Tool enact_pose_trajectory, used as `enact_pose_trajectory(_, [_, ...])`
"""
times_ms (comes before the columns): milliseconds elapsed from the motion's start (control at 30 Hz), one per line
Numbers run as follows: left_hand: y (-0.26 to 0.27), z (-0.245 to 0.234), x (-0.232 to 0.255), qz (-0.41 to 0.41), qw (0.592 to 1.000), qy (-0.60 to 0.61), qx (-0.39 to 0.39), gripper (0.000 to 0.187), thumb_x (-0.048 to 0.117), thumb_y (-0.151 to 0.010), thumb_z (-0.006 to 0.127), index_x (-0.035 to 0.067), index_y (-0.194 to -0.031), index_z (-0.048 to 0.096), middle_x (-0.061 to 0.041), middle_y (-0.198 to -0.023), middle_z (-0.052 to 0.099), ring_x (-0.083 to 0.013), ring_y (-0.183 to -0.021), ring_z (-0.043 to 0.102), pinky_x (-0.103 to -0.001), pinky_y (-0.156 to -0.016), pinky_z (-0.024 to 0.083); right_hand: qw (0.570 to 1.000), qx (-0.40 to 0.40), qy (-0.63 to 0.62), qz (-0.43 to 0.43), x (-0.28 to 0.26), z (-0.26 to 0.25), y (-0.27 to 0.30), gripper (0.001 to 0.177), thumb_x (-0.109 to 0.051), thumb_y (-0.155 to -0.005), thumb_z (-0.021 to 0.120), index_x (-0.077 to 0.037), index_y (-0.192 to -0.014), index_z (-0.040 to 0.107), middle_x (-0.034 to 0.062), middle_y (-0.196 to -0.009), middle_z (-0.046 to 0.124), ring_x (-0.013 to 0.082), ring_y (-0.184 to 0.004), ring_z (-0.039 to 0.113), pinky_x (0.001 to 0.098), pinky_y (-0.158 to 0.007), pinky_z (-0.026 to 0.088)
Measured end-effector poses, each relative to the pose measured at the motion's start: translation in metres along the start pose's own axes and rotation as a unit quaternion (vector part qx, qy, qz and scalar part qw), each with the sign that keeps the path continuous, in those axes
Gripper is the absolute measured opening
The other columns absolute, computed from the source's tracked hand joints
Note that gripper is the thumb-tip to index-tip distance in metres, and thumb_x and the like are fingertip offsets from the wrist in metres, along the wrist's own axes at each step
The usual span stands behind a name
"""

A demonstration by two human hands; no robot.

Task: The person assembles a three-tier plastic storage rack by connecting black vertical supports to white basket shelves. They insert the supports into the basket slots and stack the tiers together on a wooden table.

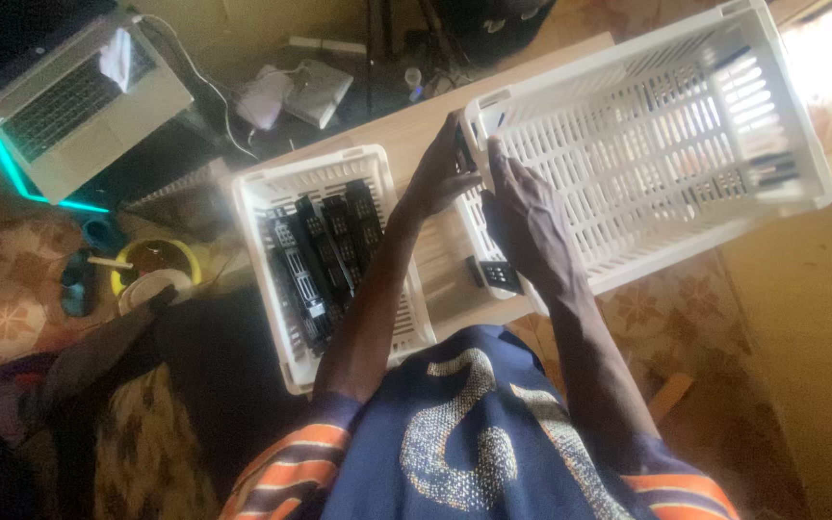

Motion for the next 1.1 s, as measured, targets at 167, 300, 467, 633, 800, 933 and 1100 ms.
enact_pose_trajectory(167, [0.001,0.003,0.013,-0.009,1.000,0.011,0.007,0.098,0.001,-0.082,0.082,0.009,-0.159,0.022,-0.020,-0.142,0.054,-0.0271,-0.127,0.063,-0.037,-0.102,0.059,0.980,-0.047,-0.058,0.187,0.012,0.000,0.004,0.050,-0.012,-0.110,0.048,-0.002,-0.158,0.040,0.0278,-0.111,0.068,0.0371,-0.091,0.067,0.0421,-0.079,0.061])
enact_pose_trajectory(300, [0.007,0.005,0.018,-0.016,0.999,-0.012,0.025,0.092,-0.001,-0.084,0.081,0.010,-0.157,0.026,-0.018,-0.129,0.061,-0.0257,-0.118,0.067,-0.037,-0.095,0.059,0.997,0.027,0.074,0.000,-0.017,-0.005,-0.002,0.060,0.003,-0.104,0.052,0.007,-0.160,0.030,0.0313,-0.121,0.065,0.0378,-0.100,0.068,0.0439,-0.080,0.061])
enact_pose_trajectory(467, [0.006,0.004,0.011,-0.017,0.998,-0.059,0.022,0.089,0.003,-0.086,0.081,0.008,-0.155,0.026,-0.017,-0.132,0.058,-0.0256,-0.113,0.069,-0.037,-0.091,0.062,0.993,0.029,0.116,-0.002,-0.011,0.000,0.004,0.063,0.002,-0.098,0.054,0.008,-0.156,0.031,0.0299,-0.118,0.067,0.0386,-0.096,0.069,0.0449,-0.075,0.061])
enact_pose_trajectory(633, [0.005,0.010,0.015,0.073,0.987,-0.133,0.052,0.100,0.005,-0.078,0.088,0.003,-0.151,0.021,-0.025,-0.141,0.047,-0.0354,-0.120,0.061,-0.036,-0.089,0.064,0.993,0.021,0.113,0.017,0.004,0.012,0.006,0.060,0.004,-0.104,0.054,0.000,-0.159,0.029,0.0253,-0.120,0.068,0.0339,-0.096,0.070,0.0421,-0.073,0.061])
enact_pose_trajectory(800, [0.005,0.003,0.010,0.028,0.994,-0.101,0.027,0.098,-0.001,-0.077,0.085,0.006,-0.154,0.024,-0.021,-0.137,0.054,-0.0298,-0.111,0.069,-0.038,-0.089,0.062,0.994,0.074,0.056,-0.051,-0.003,0.012,0.009,0.073,0.003,-0.101,0.059,-0.004,-0.163,0.021,0.0238,-0.111,0.069,0.0350,-0.090,0.069,0.0420,-0.068,0.060])
enact_pose_trajectory(933, [0.012,0.005,0.004,-0.040,0.998,-0.043,-0.009,0.096,0.003,-0.081,0.087,0.007,-0.155,0.025,-0.017,-0.128,0.059,-0.0283,-0.101,0.072,-0.036,-0.084,0.063,0.998,0.045,0.054,-0.005,0.002,0.015,0.013,0.074,0.003,-0.098,0.061,-0.008,-0.161,0.024,0.0213,-0.112,0.070,0.0328,-0.089,0.070,0.0416,-0.068,0.061])
enact_pose_trajectory(1100, [0.009,0.000,0.015,0.030,0.991,-0.132,0.019,0.099,0.001,-0.078,0.086,0.006,-0.155,0.023,-0.020,-0.134,0.057,-0.0289,-0.105,0.069,-0.039,-0.088,0.061,0.997,0.073,0.017,-0.032,-0.001,0.012,0.010,0.070,0.003,-0.102,0.060,-0.007,-0.162,0.025,0.0211,-0.113,0.069,0.0341,-0.089,0.070,0.0423,-0.068,0.059])
Point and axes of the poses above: each hand's wrist, its own y-axis away from the middle knuckle, its own z-axis out of the palm, x = y × z, the point moved 7 cm from there along -y, towards the middle knuckle
